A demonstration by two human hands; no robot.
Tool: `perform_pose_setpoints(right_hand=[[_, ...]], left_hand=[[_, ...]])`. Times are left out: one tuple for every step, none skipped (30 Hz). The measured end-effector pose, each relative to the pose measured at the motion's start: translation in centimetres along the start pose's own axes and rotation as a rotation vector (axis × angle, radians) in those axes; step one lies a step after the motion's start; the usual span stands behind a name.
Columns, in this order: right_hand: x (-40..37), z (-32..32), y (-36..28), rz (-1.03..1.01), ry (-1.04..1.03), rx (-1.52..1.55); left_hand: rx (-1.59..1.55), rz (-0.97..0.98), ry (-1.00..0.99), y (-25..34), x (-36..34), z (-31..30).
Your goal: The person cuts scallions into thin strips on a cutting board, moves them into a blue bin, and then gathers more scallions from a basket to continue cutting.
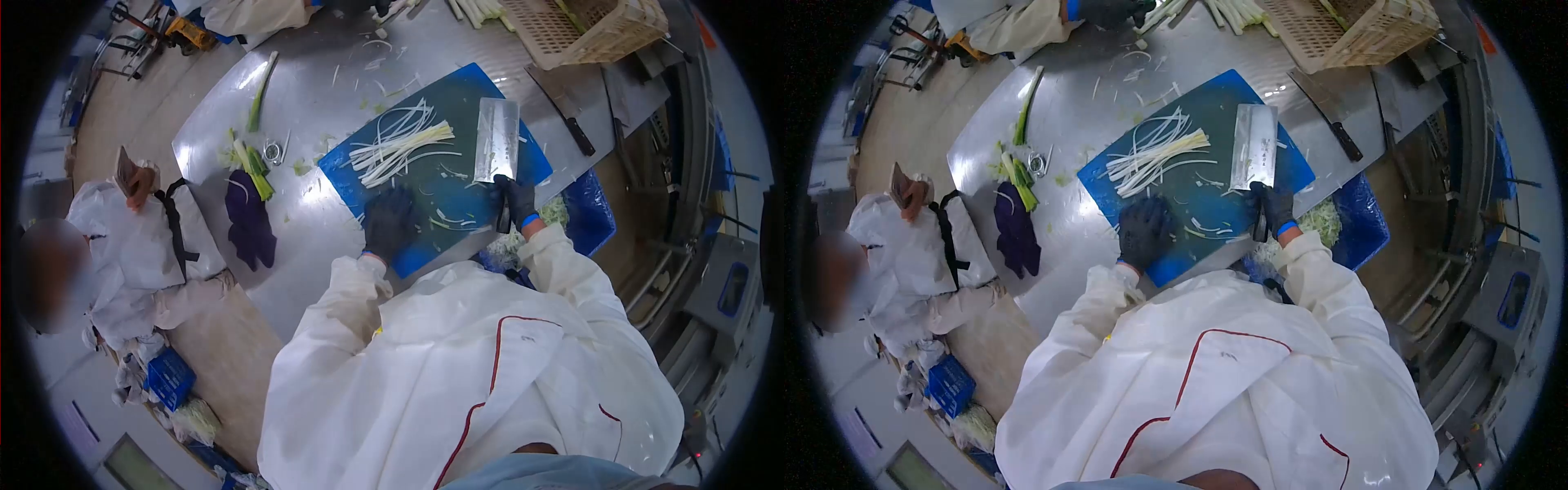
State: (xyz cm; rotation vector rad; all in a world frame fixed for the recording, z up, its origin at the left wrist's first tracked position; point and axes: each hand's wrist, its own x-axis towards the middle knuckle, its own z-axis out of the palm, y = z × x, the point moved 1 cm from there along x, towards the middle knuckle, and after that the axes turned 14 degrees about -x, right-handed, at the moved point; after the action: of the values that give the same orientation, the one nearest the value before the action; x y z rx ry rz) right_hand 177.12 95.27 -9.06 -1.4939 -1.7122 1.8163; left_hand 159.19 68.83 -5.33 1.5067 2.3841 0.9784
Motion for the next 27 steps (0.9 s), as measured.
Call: perform_pose_setpoints(right_hand=[[1.0, -0.2, 0.6, -0.067, 0.011, -0.076], [2.5, -0.6, 2.5, -0.127, 0.022, -0.154], [3.0, -1.0, 3.9, -0.178, 0.033, -0.233], [2.4, -0.9, 3.8, -0.122, 0.011, -0.158], [1.7, -0.7, 2.8, -0.072, -0.01, -0.082], [0.9, -0.4, 1.2, -0.027, -0.029, -0.006], [0.0, -0.2, -0.2, 0.003, -0.07, 0.032], [-0.4, 0.0, -0.7, 0.016, -0.06, 0.036], [-0.6, 0.0, -1.0, 0.031, -0.052, 0.039], [-0.8, 0.0, -1.2, 0.049, -0.046, 0.043], [-1.0, -0.1, -1.4, 0.047, -0.076, 0.068], [-1.2, -0.2, -1.6, 0.045, -0.074, 0.056], [-1.3, -0.1, -1.7, 0.041, -0.075, 0.047], [-1.2, -0.1, -1.7, 0.035, -0.075, 0.039], [-0.8, -0.1, -1.3, 0.006, -0.074, 0.027], [-0.1, -0.1, -0.3, -0.023, -0.073, 0.014], [0.0, 0.0, -0.2, -0.05, -0.072, -0.001], [0.2, -0.1, -0.1, -0.044, -0.051, -0.05], [-0.1, 0.1, -0.9, -0.037, -0.029, -0.1], [-0.2, 0.1, -1.4, -0.03, -0.006, -0.152], [-0.3, 0.1, -1.9, -0.053, 0.04, -0.217], [-0.8, 0.1, -2.9, -0.073, 0.054, -0.347], [-1.5, -0.1, -4.9, -0.096, 0.066, -0.478], [-2.3, -0.1, -6.5, -0.116, 0.077, -0.605], [-3.4, 0.0, -7.3, -0.214, 0.172, -0.724], [-4.2, 0.1, -7.6, -0.295, 0.182, -0.804], [-5.1, 0.1, -7.7, -0.375, 0.19, -0.886]], left_hand=[[0.049, 0.061, -0.005, 1.2, 1.5, -1.2], [0.094, 0.119, -0.015, 3.0, 3.4, -3.1], [0.137, 0.175, -0.032, 3.9, 4.6, -3.9], [0.008, 0.207, 0.131, 1.7, 7.0, -2.0], [-0.079, 0.117, 0.168, 1.8, 10.1, -2.6], [0.029, 0.151, 0.272, 0.9, 13.2, -2.4], [-0.021, 0.091, 0.261, -2.0, 15.8, -0.8], [-0.033, 0.023, 0.168, -3.6, 17.4, 0.1], [-0.043, -0.047, 0.072, -4.8, 18.4, 0.9], [-0.049, -0.12, -0.025, -5.2, 18.7, 1.6], [0.123, 0.066, -0.024, -4.4, 17.4, 1.7], [0.099, 0.074, -0.019, -3.6, 15.8, 1.9], [0.079, 0.082, -0.013, -2.5, 14.2, 2.2], [0.06, 0.092, -0.006, -1.6, 12.8, 2.6], [0.067, 0.075, 0.0, -1.1, 11.3, 3.4], [0.075, 0.057, 0.006, -1.0, 9.5, 4.7], [0.08, 0.037, 0.013, -0.9, 8.5, 5.6], [0.103, 0.039, 0.061, -0.8, 7.9, 6.5], [0.122, 0.04, 0.11, -0.6, 7.5, 7.3], [0.141, 0.041, 0.16, 0.4, 7.4, 7.0], [0.18, 0.036, 0.171, 1.1, 7.3, 6.6], [0.146, 0.01, 0.13, 1.4, 7.5, 6.3], [0.114, -0.017, 0.092, 1.2, 7.9, 6.0], [0.084, -0.042, 0.051, 1.0, 8.1, 5.5], [0.066, -0.051, 0.066, 1.3, 8.1, 4.4], [0.05, -0.061, 0.081, 1.8, 7.9, 3.2], [0.032, -0.071, 0.096, 2.0, 7.7, 2.4]])
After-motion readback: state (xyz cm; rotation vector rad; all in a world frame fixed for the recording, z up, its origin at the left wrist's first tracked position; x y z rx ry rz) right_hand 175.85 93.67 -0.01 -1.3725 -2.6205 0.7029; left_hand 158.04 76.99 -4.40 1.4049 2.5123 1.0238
